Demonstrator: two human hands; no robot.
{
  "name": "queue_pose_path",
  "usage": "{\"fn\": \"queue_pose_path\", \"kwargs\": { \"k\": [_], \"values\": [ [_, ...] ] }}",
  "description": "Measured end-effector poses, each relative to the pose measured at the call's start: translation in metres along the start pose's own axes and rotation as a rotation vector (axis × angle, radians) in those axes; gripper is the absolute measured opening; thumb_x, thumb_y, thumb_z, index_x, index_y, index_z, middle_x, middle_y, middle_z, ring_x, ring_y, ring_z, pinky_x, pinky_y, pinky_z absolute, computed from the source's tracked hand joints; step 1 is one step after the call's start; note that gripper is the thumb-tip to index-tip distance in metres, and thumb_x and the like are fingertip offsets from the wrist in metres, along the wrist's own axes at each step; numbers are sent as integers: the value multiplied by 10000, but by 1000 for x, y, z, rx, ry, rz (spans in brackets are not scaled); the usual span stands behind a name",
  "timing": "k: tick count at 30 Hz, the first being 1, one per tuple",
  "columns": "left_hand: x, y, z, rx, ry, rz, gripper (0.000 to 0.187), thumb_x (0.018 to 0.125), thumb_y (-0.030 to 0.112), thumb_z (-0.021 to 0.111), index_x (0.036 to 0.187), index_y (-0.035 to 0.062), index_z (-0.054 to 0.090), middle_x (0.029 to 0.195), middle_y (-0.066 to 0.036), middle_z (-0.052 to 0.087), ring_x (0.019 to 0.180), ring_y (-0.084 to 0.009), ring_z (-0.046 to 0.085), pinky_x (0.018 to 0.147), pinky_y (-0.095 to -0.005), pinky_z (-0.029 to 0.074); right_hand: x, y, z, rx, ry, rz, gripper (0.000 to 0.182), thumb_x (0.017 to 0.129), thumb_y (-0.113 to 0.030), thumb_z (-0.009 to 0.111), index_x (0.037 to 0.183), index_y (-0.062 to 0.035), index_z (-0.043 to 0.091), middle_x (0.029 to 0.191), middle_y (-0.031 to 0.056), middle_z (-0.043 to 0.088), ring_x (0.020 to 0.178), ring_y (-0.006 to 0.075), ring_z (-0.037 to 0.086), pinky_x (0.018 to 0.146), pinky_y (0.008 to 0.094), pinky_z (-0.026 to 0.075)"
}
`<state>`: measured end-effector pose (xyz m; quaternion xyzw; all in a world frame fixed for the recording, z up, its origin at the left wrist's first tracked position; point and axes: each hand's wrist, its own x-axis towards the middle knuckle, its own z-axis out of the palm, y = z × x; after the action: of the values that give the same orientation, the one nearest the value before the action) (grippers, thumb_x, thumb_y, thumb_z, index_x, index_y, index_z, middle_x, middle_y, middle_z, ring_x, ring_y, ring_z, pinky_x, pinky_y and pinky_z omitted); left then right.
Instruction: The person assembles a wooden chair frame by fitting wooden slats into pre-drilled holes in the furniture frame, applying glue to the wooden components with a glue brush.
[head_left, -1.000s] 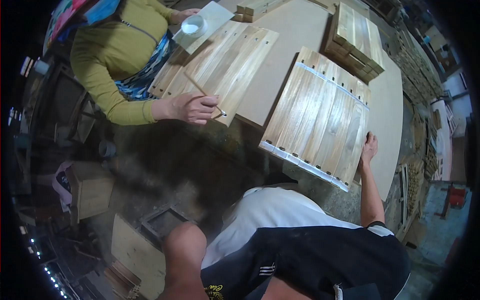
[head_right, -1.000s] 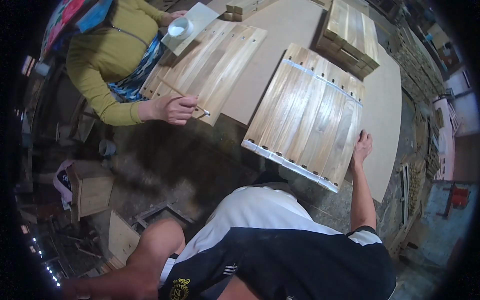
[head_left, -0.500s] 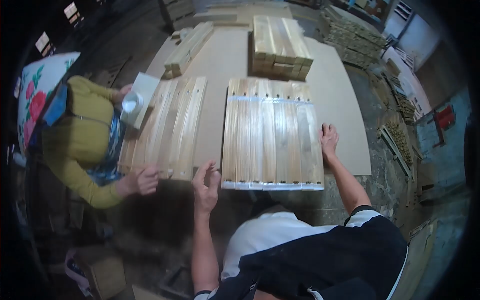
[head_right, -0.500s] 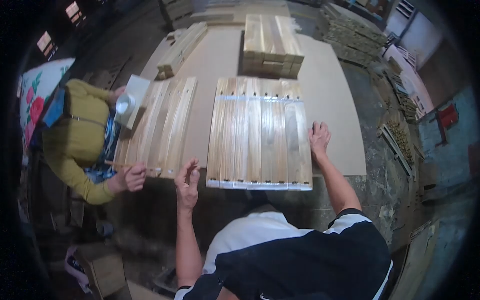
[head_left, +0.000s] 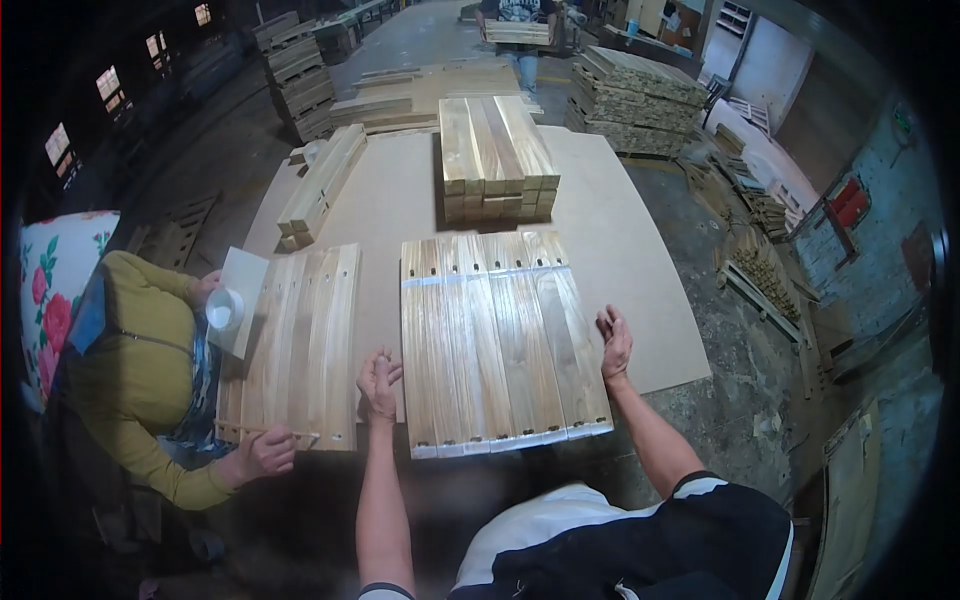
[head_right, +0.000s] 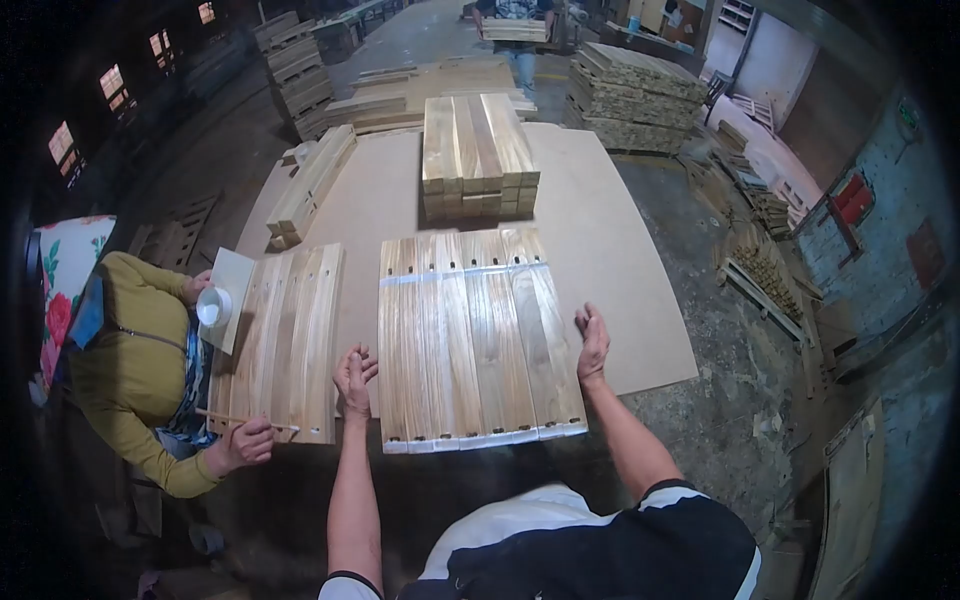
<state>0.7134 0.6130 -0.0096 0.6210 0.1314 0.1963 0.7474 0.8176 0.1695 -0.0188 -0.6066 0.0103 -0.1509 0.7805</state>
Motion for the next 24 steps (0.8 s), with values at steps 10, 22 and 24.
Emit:
{"fn": "queue_pose_path", "kwargs": {
  "k": [10,22,24],
  "values": [
    [3,-10,26,-41,-28,96,472,1023,286,503,1265,-118,539,1186,-171,636,1037,-216,635,952,-348,489,-2,8,4,35,-212,48,633,1047,-444,335,1427,57,408,1403,164,492,1328,257,448,1171,374,300],
    [-92,44,104,-402,-46,-308,676,959,241,551,1504,-51,277,1470,-142,449,1313,-199,468,1079,-323,378,76,-73,-44,-175,-375,660,625,1013,-289,431,1559,-105,188,1556,162,349,1319,234,463,1074,333,392],
    [-117,20,97,-215,117,-331,907,868,345,665,1532,-60,198,1501,-159,413,1316,-216,467,1073,-314,372,102,-42,-72,-220,-470,499,808,921,50,495,1583,-199,102,1569,173,334,1360,230,435,1091,338,385]
  ]
}}
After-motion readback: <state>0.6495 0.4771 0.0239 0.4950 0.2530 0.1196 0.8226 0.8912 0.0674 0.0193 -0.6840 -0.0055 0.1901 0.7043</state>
